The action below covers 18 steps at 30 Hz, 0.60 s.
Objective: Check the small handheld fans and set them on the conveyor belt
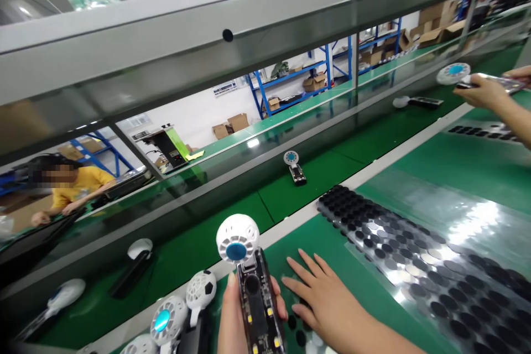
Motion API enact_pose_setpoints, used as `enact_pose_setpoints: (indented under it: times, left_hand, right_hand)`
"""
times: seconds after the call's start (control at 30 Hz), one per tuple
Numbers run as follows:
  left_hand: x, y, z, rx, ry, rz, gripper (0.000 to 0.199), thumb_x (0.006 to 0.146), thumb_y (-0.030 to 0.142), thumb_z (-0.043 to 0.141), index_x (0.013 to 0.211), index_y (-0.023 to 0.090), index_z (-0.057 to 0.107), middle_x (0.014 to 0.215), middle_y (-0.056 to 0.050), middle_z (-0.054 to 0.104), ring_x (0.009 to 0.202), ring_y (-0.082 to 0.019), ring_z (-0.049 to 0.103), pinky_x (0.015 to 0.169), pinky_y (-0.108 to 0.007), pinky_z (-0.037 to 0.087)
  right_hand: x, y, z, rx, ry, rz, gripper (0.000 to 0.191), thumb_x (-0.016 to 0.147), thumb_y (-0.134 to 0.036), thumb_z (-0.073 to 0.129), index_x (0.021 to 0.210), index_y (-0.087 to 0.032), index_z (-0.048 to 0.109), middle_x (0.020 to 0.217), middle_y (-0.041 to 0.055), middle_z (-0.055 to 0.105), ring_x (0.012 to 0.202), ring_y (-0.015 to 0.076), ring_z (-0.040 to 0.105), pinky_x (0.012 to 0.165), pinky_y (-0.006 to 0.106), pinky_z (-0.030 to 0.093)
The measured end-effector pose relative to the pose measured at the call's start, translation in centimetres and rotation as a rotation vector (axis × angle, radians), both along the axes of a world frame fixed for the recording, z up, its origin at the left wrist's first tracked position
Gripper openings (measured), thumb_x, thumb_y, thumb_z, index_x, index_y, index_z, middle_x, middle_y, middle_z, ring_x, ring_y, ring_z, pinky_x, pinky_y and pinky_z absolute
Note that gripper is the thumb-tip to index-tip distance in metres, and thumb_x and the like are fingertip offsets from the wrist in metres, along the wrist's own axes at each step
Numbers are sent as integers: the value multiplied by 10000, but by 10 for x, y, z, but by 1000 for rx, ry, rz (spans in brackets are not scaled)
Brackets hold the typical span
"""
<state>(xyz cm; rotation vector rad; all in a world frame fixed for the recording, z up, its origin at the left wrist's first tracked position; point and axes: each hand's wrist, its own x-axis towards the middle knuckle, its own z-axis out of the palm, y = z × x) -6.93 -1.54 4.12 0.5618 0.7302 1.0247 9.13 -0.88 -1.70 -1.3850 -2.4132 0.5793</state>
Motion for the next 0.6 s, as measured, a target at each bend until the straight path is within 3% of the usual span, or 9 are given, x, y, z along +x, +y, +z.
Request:
enact_pose_setpoints:
  times: [0.17,0.27,0.37,0.43,0.53,0.6]
  left_hand:
    - [3,3,-14,-41,109,130,649,642,728,441,850,131,585,636,-102,652,628,-249,635,573,-332,477]
    - [6,22,-22,-89,373,210,657,661,734,405,875,135,567,622,-91,641,577,-232,629,536,-323,470]
    - [3,66,-20,-18,738,279,605,728,677,388,867,116,566,660,-88,637,586,-210,629,545,-314,478]
    - [-9,107,-11,37,879,318,528,793,590,391,887,103,574,744,-86,641,648,-186,628,595,-312,489]
    - [-49,161,12,77,1093,399,362,859,429,422,1038,138,544,938,-62,618,774,-158,604,686,-349,498]
    - [-90,182,29,46,1308,476,311,854,356,467,1079,151,528,1053,-74,580,882,-182,579,752,-387,485]
  right_hand:
    - [-23,4,-10,127,-78,-211,397,859,-378,404,1246,-317,465,1391,57,344,1286,342,225,989,587,271]
    - [-26,5,-16,171,-53,-222,387,860,-386,407,1241,-344,464,1387,36,354,1282,339,242,979,592,290]
    - [-23,4,-23,158,-19,-217,392,854,-443,406,1236,-374,461,1388,18,347,1275,346,257,968,613,294]
    - [-21,5,-27,138,12,-219,395,851,-477,396,1232,-396,459,1386,5,342,1271,353,259,966,628,288]
    - [-18,7,-27,73,52,-214,397,843,-506,390,1220,-410,469,1389,-11,326,1272,353,252,981,626,272]
    - [-17,7,-22,18,80,-214,386,840,-496,397,1199,-396,501,1382,-10,349,1272,346,265,990,613,274]
